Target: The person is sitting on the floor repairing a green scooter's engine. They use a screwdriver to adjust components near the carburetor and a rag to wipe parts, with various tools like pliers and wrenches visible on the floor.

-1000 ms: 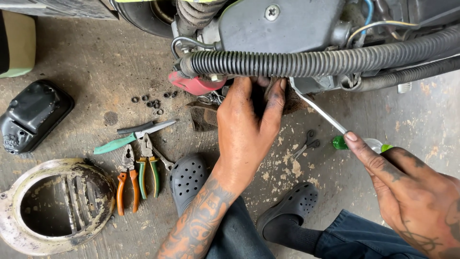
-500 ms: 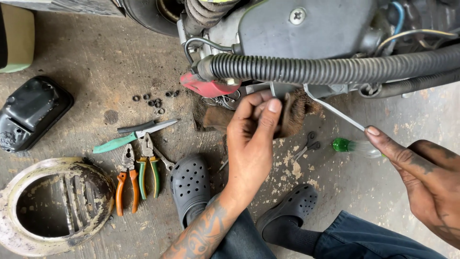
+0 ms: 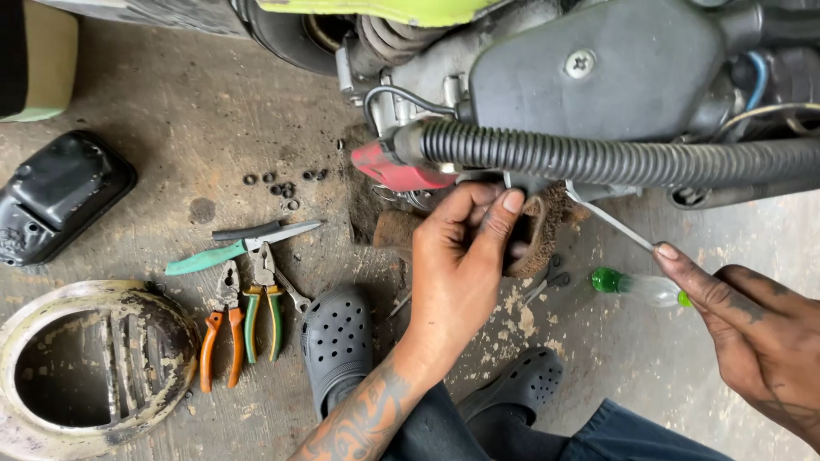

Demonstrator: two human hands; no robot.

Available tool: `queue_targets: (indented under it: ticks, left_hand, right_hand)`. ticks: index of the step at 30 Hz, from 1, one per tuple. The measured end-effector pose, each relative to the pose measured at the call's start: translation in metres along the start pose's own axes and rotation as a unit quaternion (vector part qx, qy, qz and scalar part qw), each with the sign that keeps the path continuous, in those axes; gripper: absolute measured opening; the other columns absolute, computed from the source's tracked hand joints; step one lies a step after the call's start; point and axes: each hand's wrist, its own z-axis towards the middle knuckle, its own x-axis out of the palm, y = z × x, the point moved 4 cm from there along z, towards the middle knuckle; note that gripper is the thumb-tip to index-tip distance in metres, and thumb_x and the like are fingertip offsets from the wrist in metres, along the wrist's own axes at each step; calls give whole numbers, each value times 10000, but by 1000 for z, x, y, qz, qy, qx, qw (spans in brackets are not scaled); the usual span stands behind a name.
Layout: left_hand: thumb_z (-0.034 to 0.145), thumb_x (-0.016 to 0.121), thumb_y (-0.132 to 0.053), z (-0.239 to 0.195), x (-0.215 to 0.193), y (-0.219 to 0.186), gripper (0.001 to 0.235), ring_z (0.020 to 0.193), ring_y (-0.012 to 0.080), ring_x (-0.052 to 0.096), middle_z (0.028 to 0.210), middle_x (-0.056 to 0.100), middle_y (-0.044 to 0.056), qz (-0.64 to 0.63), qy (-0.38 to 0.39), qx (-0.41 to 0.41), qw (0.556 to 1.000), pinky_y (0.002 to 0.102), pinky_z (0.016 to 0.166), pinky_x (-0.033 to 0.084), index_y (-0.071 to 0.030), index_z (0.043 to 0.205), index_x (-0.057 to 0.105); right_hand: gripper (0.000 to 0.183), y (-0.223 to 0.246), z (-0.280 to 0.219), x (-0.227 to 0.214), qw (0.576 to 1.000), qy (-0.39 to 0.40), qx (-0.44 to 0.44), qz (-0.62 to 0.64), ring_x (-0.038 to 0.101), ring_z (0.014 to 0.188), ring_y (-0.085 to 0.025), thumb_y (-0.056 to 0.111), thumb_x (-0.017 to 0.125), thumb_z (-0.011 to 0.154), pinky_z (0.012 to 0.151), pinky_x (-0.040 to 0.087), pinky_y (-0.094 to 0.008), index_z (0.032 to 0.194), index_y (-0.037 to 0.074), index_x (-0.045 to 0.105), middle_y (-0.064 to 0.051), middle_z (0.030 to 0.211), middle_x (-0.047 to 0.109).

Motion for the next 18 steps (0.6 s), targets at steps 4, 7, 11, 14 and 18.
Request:
queue_targets:
  ticks: [4,7,11,14,18]
  left_hand:
    - [1013,625,-107,-2,1,-5,126,600,71,541,723,623,17,9,17,28,999,212,547,463,10,972,649]
    - [1022,615,-103,-1,1,-5,123,560,63,486,676,590,5,1,23,29,999,212,514,422,0,960,638]
    - [1027,600,-105,-1,2,-7,120,518,74,515,658,592,14,31,23,4,999,219,447,416,2,995,644]
    - [1039,579,-103,-2,2,-4,130,497,66,505,638,593,10,25,19,-3,1000,222,451,407,5,1033,652]
    - [1041,569,-70,-2,0,-4,119,538,57,496,671,600,-2,60,22,48,997,227,503,421,11,1040,655]
  right_hand:
    - [560,4,8,-3,999,3,29,13,473,349,-156,-79,630,878,349,372,-296,1402,117,662,-92,616,661]
    - [587,6,14,-6,1000,4,28,10,474,327,-135,-77,638,857,324,390,-272,1398,148,662,-65,630,683]
    - [638,-3,16,1,998,25,-15,-51,471,320,-118,67,645,843,316,384,-276,1457,232,596,-7,658,700]
    - [649,15,28,-11,997,47,14,-66,475,303,-133,127,650,846,320,456,-310,1451,354,587,57,673,670]
    - [667,9,34,-12,992,63,15,-105,498,321,-142,204,618,848,342,485,-311,1467,443,548,84,671,657]
